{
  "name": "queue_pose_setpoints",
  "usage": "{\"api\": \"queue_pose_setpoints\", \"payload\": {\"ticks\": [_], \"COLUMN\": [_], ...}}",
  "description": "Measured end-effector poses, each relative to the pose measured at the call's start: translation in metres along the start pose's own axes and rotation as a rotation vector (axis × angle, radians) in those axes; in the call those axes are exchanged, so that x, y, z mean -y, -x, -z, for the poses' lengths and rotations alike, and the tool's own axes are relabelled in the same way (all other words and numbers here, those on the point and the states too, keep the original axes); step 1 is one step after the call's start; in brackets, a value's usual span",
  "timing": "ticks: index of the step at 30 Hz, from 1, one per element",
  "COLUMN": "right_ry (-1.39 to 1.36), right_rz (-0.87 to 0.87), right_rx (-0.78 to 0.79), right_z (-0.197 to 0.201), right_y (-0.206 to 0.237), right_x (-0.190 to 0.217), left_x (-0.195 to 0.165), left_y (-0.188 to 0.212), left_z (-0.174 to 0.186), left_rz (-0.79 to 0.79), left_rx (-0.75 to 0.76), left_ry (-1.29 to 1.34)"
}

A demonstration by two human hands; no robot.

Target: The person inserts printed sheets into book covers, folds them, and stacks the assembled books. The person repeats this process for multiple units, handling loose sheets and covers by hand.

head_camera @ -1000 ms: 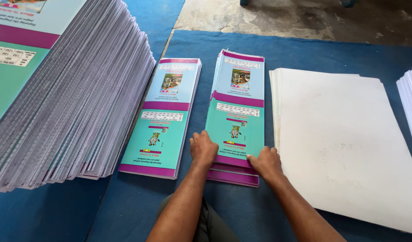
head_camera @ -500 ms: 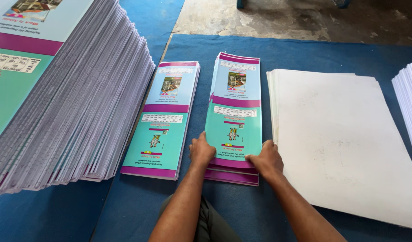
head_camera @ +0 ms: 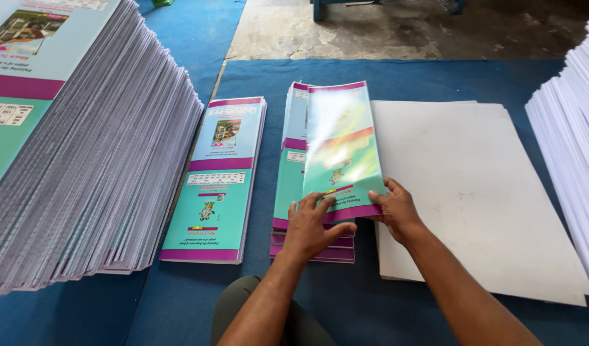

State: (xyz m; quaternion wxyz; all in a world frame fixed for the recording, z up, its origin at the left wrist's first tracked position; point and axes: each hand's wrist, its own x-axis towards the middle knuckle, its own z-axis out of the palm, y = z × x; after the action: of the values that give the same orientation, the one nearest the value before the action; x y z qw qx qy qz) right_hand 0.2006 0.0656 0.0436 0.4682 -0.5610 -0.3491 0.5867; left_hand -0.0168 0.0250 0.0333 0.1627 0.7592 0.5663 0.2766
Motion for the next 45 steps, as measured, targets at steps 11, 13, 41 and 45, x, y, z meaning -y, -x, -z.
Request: {"api": "queue_pose_setpoints", "payload": {"ticks": [11, 13, 41, 45], "right_ry": [0.156, 0.167, -0.019, 0.022], "right_rz": [0.066, 0.041, -0.354, -0.338], "right_rx": [-0.072, -0.093, -0.377, -0.348], "right_z": [0.076, 0.098, 0.167, 0.178], "right_y": [0.047, 0.052, 0.072, 0.065], "right_x": [0.029, 0.032, 0.03, 0.018], "left_x": [-0.055, -0.075, -0.159, -0.163], "left_y": [0.025, 0.03, -0.01, -0.015], "left_z": [-0.036, -0.051, -0.146, -0.134], "left_rz": [-0.154, -0.117, -0.003, 0.106], "left_rx": [-0.035, 0.001, -0.004, -0.034], "left_ry": [0.146, 0.168, 0.274, 0.407]}}
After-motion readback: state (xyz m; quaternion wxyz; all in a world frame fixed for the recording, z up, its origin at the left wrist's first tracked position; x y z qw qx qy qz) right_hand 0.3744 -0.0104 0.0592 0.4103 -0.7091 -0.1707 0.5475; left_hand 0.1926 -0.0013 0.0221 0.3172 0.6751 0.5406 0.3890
